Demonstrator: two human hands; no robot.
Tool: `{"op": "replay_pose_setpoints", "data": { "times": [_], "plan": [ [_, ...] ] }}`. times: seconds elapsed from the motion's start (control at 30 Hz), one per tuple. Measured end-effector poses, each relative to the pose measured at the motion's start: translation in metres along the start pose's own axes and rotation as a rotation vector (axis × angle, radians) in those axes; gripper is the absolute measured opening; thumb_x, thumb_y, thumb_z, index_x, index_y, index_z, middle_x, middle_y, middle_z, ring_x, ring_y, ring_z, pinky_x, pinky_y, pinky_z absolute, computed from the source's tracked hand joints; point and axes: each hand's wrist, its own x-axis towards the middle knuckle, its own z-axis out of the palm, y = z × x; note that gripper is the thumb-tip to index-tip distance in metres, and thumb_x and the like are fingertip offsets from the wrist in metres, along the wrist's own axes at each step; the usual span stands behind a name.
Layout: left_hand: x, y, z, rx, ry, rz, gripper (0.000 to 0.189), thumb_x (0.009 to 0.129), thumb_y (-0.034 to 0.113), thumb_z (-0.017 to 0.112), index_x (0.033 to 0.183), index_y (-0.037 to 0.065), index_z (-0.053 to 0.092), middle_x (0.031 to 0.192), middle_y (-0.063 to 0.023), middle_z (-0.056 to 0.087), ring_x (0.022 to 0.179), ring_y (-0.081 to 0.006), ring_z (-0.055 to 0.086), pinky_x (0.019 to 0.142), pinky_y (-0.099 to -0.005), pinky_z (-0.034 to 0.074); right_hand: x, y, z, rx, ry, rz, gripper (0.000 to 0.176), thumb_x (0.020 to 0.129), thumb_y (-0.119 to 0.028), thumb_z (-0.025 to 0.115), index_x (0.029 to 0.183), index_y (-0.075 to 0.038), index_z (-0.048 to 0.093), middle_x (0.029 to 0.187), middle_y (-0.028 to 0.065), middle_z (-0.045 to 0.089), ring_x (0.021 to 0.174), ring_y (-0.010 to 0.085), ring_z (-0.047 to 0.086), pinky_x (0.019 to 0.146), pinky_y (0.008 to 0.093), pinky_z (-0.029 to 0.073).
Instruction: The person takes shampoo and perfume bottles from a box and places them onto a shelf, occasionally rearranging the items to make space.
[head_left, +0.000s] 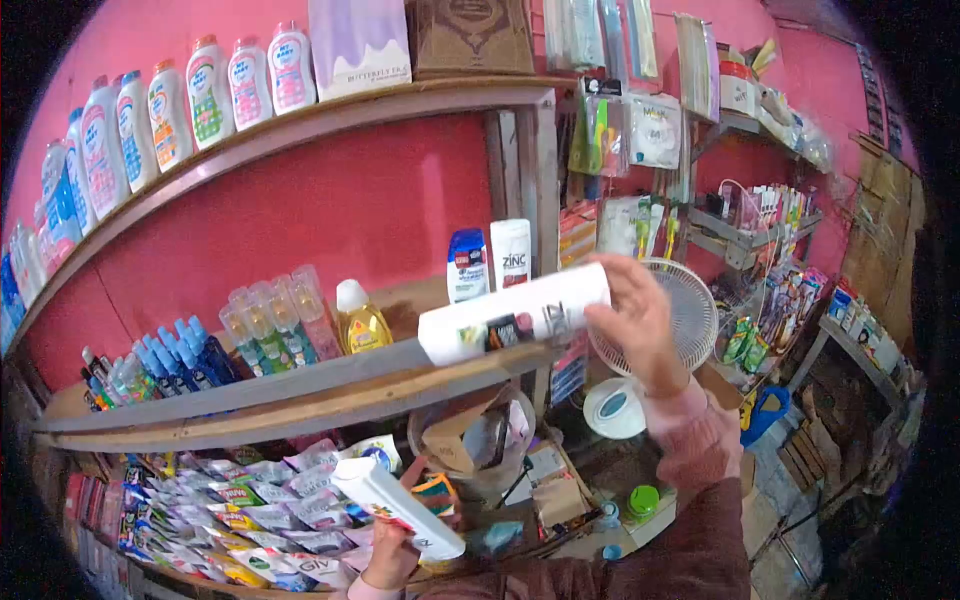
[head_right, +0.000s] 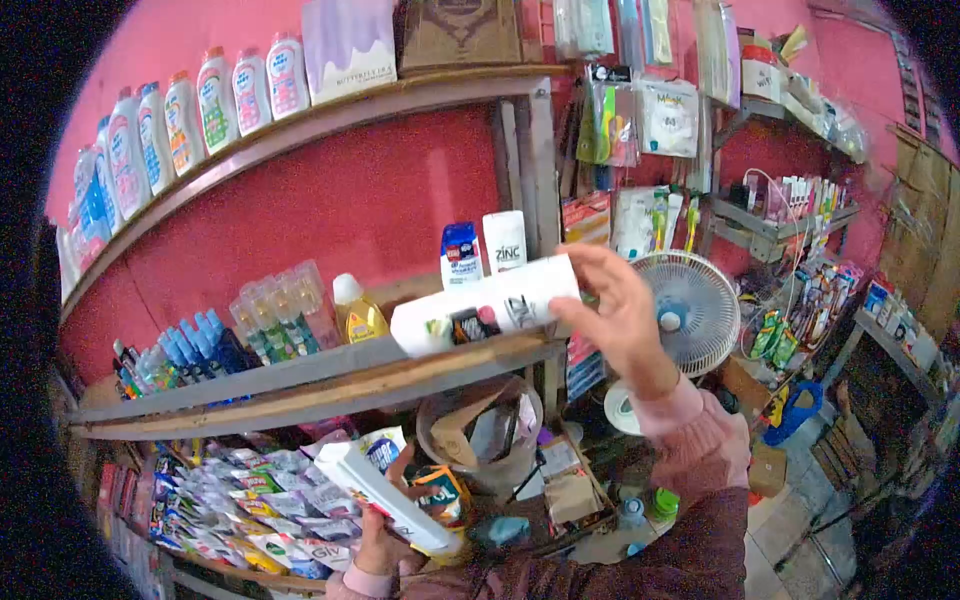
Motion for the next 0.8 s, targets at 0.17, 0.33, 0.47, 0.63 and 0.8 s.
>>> {"op": "replay_pose_setpoints", "data": {
  "times": [0.17,0.33,0.47,0.63,0.8],
  "plan": [
    [-0.016,-0.028,-0.051,0.073,0.155,0.120,0.086,0.080,0.058,0.058,0.138,0.002,0.029,0.120,-0.0138,0.052,0.097,-0.0263,0.059,0.078,-0.0393,0.054,0.049,-0.008,-0.006,-0.045,-0.037,-0.057,0.046,0.080,-0.001,0.066,0.122,0.002,0.047,0.108,0.0112,0.061,0.099,0.0140,0.057,0.086,0.0255,0.045],
    [-0.039,-0.022,-0.073,0.129,0.285,0.076,0.059,0.091,0.044,0.048,0.130,0.002,0.038,0.120,-0.0086,0.049,0.108,-0.0183,0.046,0.094,-0.0359,0.038,0.091,0.004,0.009,-0.076,-0.135,-0.168,0.045,0.080,-0.002,0.067,0.121,0.002,0.048,0.106,0.0109,0.062,0.099,0.0136,0.058,0.085,0.0257,0.046],
    [-0.049,-0.022,-0.076,0.460,0.383,0.114,0.035,0.097,0.030,0.040,0.117,0.003,0.046,0.108,-0.0055,0.049,0.099,-0.0174,0.044,0.089,-0.0344,0.037,0.126,0.016,0.043,-0.380,-0.311,-0.365,0.042,0.077,-0.007,0.070,0.115,-0.004,0.055,0.101,0.0083,0.064,0.099,0.0145,0.059,0.086,0.0283,0.047],
    [-0.052,-0.023,-0.074,0.663,0.508,0.203,0.020,0.097,0.018,0.036,0.093,0.004,0.051,0.089,-0.0038,0.047,0.084,-0.0185,0.044,0.077,-0.0325,0.040,0.169,0.051,0.069,-0.747,-0.583,-0.437,0.039,0.073,-0.016,0.071,0.108,-0.006,0.059,0.093,0.0084,0.067,0.086,0.0198,0.065,0.084,0.0296,0.044],
    [-0.063,-0.031,-0.100,0.388,0.512,0.136,0.016,0.095,0.021,0.045,0.096,0.007,0.052,0.085,0.0006,0.047,0.075,-0.0111,0.042,0.069,-0.0246,0.037,0.185,0.072,0.082,-0.929,-0.797,-0.279,0.040,0.071,-0.030,0.069,0.108,-0.016,0.061,0.097,0.0055,0.068,0.095,0.0211,0.062,0.092,0.0391,0.029]
  ]
}}
